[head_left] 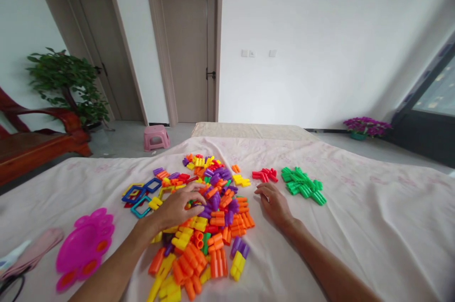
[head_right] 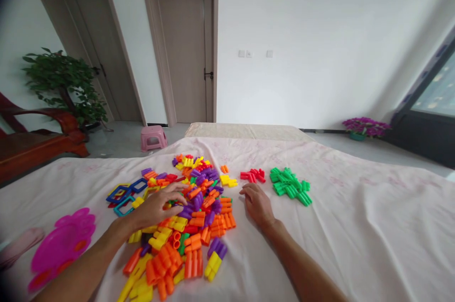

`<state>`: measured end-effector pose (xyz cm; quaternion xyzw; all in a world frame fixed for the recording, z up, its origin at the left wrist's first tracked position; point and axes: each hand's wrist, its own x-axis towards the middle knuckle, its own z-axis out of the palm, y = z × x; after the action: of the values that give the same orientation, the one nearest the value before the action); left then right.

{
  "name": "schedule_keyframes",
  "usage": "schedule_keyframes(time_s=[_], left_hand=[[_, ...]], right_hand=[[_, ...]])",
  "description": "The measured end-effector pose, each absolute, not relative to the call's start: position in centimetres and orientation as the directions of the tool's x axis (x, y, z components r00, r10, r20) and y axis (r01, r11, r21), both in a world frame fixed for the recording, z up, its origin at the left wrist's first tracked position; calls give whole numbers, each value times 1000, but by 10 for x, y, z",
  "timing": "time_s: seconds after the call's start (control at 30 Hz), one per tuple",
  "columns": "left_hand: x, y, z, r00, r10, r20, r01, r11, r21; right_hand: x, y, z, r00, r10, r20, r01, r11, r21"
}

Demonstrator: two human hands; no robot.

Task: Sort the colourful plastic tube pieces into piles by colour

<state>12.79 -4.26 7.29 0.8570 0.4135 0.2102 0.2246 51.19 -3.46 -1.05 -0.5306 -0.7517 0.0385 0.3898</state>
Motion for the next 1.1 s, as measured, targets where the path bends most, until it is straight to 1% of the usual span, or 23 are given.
schedule_keyframes(time_s=[0.07,0.1,0.17,0.23,0.3,0.4,0.5,0.57,0.63,0.67,0.73,0.83,0.93,1.03,1.1], left_hand=[[112,-43,69,438,863,253,584,-487,650],[102,-41,66,331,894,302,579,-445,683],[79,-36,56,57,923,381,596,-338,728],[54,-31,42,-167,889,427,647,-228,727],[32,-27,25,-239,861,449,726,-149,671],[8,-25,-1,-234,865,445,810,-80,581],[-3,-23,-18,-143,883,446,862,-110,494],[-4,-22,-23,-101,890,445,886,-123,447],[-3,-21,-22,-96,894,437,900,-110,421],[-2,-21,-21,-97,896,433,905,-102,413],[-1,-21,-19,-100,900,424,910,-90,404],[-2,-21,-18,-97,908,408,915,-80,395],[-5,-20,-20,-82,913,400,917,-88,388],[-8,-18,-24,-83,917,390,916,-84,392],[-10,-18,-26,-86,919,385,914,-81,398]], right_hand=[[506,-34,-6,-146,815,560,757,457,-468],[500,-33,-2,-159,809,566,746,474,-467],[482,-30,9,-191,796,575,719,512,-470],[455,-27,25,-246,781,574,681,560,-471],[423,-24,44,-347,751,561,626,631,-458],[373,-20,70,-556,649,520,524,759,-387],[333,-15,89,-721,550,421,460,835,-302],[315,-12,97,-775,556,301,493,829,-264],[304,-11,101,-774,607,179,569,791,-225],[301,-10,101,-762,633,140,602,771,-208],[297,-10,99,-741,662,114,637,746,-194],[299,-12,93,-708,691,145,647,717,-258],[313,-14,88,-613,758,224,648,644,-407],[346,-13,85,-413,848,332,623,529,-576],[381,-10,82,-227,891,393,623,443,-644]])
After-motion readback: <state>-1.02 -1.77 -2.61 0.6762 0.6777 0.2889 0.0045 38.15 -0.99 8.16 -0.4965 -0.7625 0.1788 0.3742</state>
